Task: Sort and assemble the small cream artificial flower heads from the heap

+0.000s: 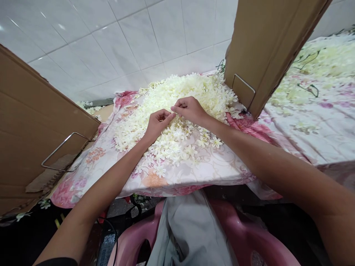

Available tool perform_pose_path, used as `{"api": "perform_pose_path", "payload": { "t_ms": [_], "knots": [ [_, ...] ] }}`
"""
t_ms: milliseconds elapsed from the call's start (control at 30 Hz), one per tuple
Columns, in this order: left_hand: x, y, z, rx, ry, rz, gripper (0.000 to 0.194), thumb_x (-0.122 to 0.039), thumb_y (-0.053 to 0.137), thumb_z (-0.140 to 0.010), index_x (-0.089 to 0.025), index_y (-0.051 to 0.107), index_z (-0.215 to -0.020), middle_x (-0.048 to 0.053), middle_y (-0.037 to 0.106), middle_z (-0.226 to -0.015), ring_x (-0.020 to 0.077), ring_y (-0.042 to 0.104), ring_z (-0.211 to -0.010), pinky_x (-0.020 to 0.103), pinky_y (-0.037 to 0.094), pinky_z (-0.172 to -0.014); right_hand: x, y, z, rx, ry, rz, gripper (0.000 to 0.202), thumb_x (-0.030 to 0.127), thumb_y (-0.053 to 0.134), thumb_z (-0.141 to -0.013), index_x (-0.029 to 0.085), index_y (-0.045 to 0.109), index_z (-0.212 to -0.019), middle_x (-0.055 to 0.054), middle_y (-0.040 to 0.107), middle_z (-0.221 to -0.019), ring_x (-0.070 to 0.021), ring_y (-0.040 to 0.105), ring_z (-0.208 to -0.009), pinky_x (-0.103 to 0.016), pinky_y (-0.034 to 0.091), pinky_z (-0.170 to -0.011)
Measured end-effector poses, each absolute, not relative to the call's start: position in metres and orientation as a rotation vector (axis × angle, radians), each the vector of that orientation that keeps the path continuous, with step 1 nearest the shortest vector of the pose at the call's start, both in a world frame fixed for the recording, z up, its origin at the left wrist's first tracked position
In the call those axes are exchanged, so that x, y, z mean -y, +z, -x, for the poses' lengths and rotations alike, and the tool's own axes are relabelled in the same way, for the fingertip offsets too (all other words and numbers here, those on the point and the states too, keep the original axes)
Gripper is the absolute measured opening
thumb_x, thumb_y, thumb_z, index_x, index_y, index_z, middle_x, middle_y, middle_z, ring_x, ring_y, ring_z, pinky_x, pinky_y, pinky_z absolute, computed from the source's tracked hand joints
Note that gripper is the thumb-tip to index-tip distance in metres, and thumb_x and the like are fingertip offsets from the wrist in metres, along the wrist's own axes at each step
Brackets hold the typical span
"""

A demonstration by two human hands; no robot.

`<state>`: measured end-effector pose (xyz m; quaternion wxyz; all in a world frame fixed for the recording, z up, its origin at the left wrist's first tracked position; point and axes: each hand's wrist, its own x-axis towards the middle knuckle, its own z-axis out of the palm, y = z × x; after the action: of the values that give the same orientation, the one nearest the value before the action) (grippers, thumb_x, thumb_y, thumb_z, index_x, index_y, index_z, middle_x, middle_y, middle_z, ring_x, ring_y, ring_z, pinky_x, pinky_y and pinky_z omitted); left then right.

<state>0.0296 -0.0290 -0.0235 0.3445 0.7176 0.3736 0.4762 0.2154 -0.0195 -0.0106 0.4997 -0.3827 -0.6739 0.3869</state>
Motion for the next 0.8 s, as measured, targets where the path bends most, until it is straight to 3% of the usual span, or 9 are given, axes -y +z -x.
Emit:
{"api": "perform_pose_path", "payload": {
  "t_ms": [200,500,800],
  "knots": [
    [0.0281,-0.0265,-0.0263,-1.103,1.253,-1.955,0.052,-0.066,0.082,-0.077,-0.017,0.066,-0.066,-0.001,0.057,-0.054,0.0097,0.042,-0.05,0.026,0.03,-0.051,0.0233,-0.0089,-0.2137,1.653,1.005,0.936,0.039,0.051,0.088,-0.077,0.016,0.07,-0.076,-0.003,0.065,-0.063,-0.0121,0.052,-0.056,-0.027,0.039,-0.053],
    [0.0296,-0.0217,-0.0249,-1.079,1.265,-2.025,0.051,-0.066,0.074,-0.086,-0.018,0.067,-0.068,0.001,0.064,-0.058,0.0104,0.046,-0.051,0.026,0.034,-0.052,0.0244,-0.0051,-0.212,1.639,1.072,0.917,0.048,0.063,0.082,-0.083,0.018,0.067,-0.076,0.002,0.057,-0.055,-0.0098,0.047,-0.047,-0.024,0.038,-0.048],
    [0.03,-0.0219,-0.0208,-1.033,1.306,-2.052,0.05,-0.065,0.064,-0.095,-0.019,0.063,-0.074,0.002,0.065,-0.07,0.0129,0.056,-0.064,0.026,0.041,-0.059,0.0209,-0.0077,-0.2134,1.626,1.055,0.885,0.048,0.063,0.078,-0.086,0.017,0.068,-0.078,0.001,0.059,-0.057,-0.01,0.049,-0.047,-0.024,0.039,-0.046]
  ]
}}
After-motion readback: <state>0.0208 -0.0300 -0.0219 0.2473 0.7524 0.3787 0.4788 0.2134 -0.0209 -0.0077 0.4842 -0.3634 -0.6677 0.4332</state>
